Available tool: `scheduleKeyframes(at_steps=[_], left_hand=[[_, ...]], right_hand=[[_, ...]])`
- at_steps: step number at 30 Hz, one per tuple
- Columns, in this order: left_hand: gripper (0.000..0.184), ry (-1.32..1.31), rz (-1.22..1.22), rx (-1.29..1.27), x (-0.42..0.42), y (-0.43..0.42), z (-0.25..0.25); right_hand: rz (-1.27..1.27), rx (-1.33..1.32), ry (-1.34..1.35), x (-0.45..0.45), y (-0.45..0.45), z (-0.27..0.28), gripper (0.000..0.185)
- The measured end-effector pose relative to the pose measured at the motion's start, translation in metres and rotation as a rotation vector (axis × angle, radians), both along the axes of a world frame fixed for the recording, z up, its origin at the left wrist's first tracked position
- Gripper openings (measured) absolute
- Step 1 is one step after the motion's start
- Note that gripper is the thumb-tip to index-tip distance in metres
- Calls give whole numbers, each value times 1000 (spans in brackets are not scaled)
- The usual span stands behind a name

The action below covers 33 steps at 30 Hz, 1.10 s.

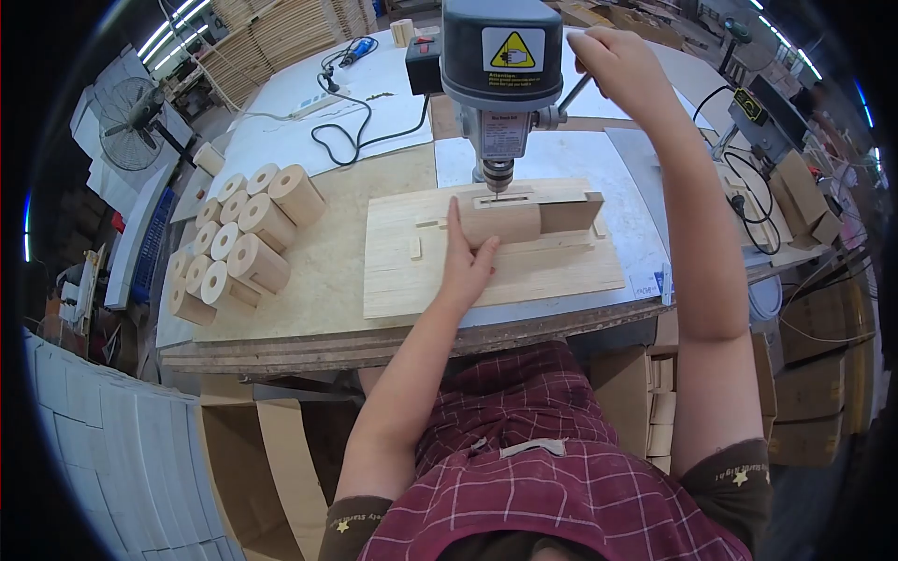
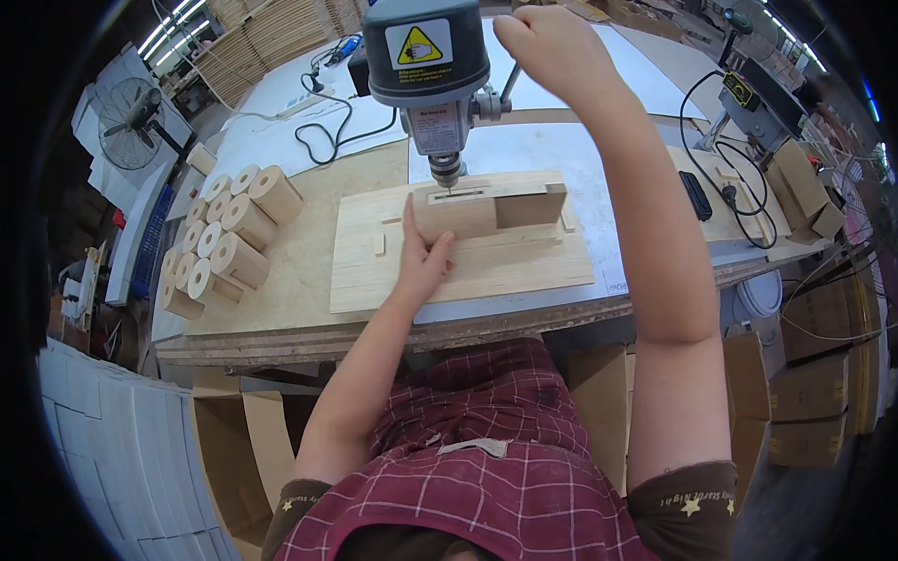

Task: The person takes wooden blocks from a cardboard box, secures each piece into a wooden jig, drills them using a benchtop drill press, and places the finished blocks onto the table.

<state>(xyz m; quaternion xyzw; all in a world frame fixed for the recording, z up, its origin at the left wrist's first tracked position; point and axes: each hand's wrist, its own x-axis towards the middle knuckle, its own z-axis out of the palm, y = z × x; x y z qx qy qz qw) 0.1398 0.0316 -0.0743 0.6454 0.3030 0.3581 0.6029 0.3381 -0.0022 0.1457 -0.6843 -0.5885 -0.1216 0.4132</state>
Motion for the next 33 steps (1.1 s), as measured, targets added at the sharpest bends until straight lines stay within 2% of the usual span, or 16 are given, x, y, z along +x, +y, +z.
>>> scheduleKeyframes(at_steps=[1, 5, 7, 10, 14, 17, 18, 20, 26, 32, 33], left_hand=[[80, 21, 6, 41, 7, -5, 3], [80, -63, 2, 40, 11, -6, -2], [79, -32, 17, 24, 11, -4, -4], [79, -22, 42, 59, 12, -4, -5], [79, -33, 26, 12, 12, -5, -4], [79, -62, 34, 35, 12, -6, -5], [79, -56, 36, 27, 12, -7, -3], [79, -48, 33, 20, 12, -7, -3], [80, -73, 43, 38, 12, -8, -1], [80, -61, 34, 25, 12, -7, -3], [79, -44, 33, 38, 11, -7, -4]], right_hand=[[43, -105, 117, 5, 5, 4, 41], [43, -88, 59, 6, 2, 0, 40], [22, 38, -43, -5, -9, -5, 29], [-14, 156, 17, -27, -31, -28, 27], [-7, 146, 75, -49, -56, -66, 21], [118, 425, 247, -54, -51, -103, 10], [114, 421, 251, -54, -47, -112, 10], [156, 589, 206, -53, -41, -130, 9], [199, 601, 173, -48, -29, -178, 4], [205, 521, 189, -48, -40, -164, 2], [202, 475, 123, -46, -45, -155, 2]])
